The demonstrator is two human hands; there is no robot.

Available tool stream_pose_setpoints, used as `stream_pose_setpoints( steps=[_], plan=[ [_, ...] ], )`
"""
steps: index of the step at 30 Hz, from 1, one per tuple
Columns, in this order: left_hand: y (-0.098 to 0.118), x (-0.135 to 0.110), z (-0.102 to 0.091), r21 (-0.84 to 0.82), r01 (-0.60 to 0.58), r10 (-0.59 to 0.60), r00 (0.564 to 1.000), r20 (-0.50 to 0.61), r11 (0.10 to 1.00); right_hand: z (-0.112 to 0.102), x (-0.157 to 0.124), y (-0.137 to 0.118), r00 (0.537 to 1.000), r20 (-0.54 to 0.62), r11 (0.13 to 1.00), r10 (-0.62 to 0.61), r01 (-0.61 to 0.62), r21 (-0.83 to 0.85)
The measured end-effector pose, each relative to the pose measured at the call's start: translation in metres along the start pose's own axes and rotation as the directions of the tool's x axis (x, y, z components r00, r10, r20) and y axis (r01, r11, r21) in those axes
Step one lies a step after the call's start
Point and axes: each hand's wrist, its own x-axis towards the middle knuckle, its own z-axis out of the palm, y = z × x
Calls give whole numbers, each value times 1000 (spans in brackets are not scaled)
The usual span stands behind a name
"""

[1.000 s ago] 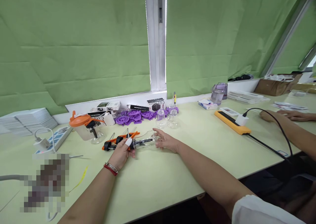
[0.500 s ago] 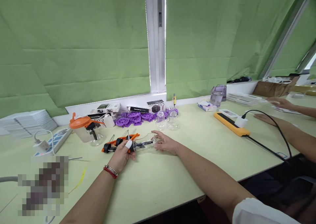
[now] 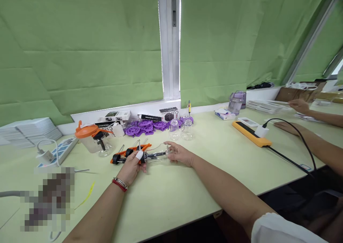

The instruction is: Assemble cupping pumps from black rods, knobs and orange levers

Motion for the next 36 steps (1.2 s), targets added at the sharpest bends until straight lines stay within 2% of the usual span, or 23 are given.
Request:
stream_pose_setpoints(
  steps=[4, 10, 16, 24, 29, 36],
  plan=[
    [1, 0, 1, 0, -1, 1, 1000, -15, 1000, 1, 2, 2, 999, -30, 1000, 16, -16, -13],
    [-1, 2, 0, -27, -10, 10, 1000, 0, 1000, -1, -3, -3, 1000, 11, 1000, -14, 14, 8],
    [-2, 2, -1, -32, -19, 19, 1000, 20, 999, 1, 1, 1, 999, -28, 999, 25, -26, -22],
    [-2, 1, -2, -29, -20, 20, 1000, 13, 999, -3, -2, 0, 1000, 19, 1000, -17, 17, 13],
    [-4, 4, -4, -20, -17, 17, 1000, 14, 1000, 0, 0, 0, 1000, -7, 1000, 18, -18, -2],
    [-3, 2, -2, -29, -27, 27, 1000, 7, 999, 0, 1, 3, 1000, -5, 999, 0, 0, -32]
  ],
)
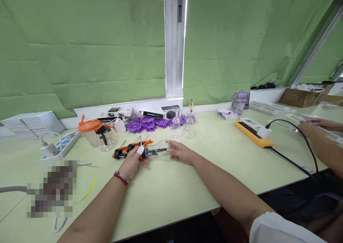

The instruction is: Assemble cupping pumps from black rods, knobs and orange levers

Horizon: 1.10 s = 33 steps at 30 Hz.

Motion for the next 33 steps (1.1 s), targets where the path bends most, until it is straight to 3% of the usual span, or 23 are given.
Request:
stream_pose_setpoints(
  steps=[7, 13, 33],
  plan=[
    [1, 0, 0, 13, 1, -1, 1000, 9, 1000, 1, -5, -9, 999, 28, 1000, -18, 18, 9],
    [-1, 0, -1, 6, -7, 7, 1000, 15, 1000, 2, 0, -2, 1000, -10, 1000, 22, -22, 23],
    [1, -1, 2, 29, 13, -13, 1000, 4, 1000, 1, -1, -3, 1000, 14, 999, 18, -18, 35]
  ],
)
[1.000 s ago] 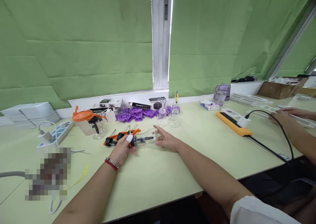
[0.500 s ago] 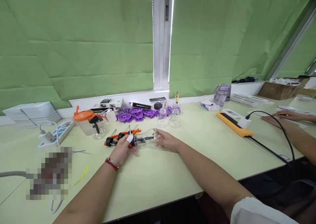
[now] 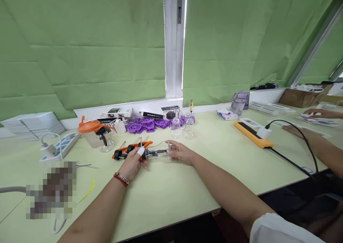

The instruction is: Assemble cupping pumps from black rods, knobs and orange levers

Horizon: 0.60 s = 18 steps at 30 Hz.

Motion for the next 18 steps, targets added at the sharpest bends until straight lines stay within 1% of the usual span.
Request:
stream_pose_setpoints(
  steps=[3, 8, 13, 18],
  plan=[
    [1, -1, 1, 4, -13, 13, 1000, 17, 1000, 0, 0, 0, 1000, -12, 1000, 0, 0, 4],
    [3, -2, 2, 19, -6, 6, 1000, -3, 1000, 1, 0, -1, 1000, -15, 1000, 5, -5, 0],
    [2, 0, 1, 37, -5, 5, 1000, 13, 999, 0, 1, 1, 1000, -6, 1000, -3, 3, 4],
    [3, 0, 1, 63, 0, -1, 1000, 7, 998, -1, 1, 1, 1000, -7, 1000, 7, -7, 2]
  ],
)
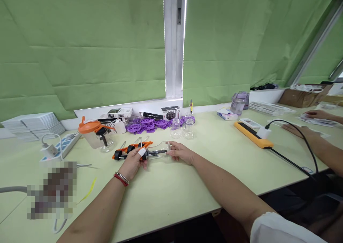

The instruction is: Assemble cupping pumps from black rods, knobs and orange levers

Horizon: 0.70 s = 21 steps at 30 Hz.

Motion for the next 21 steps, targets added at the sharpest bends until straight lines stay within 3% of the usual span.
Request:
stream_pose_setpoints(
  steps=[14, 17, 21],
  plan=[
    [-4, 3, -3, 57, -27, 27, 1000, 5, 998, 0, 1, 1, 1000, 1, 1000, 4, -4, 12],
    [-3, 1, -1, 48, -98, 98, 995, 13, 994, 0, 0, 1, 1000, 1, 999, 10, -10, 36],
    [0, -2, 5, -13, -282, 282, 959, 3, 959, 5, -2, -1, 999, 40, 995, -9, 6, 95]
  ],
)
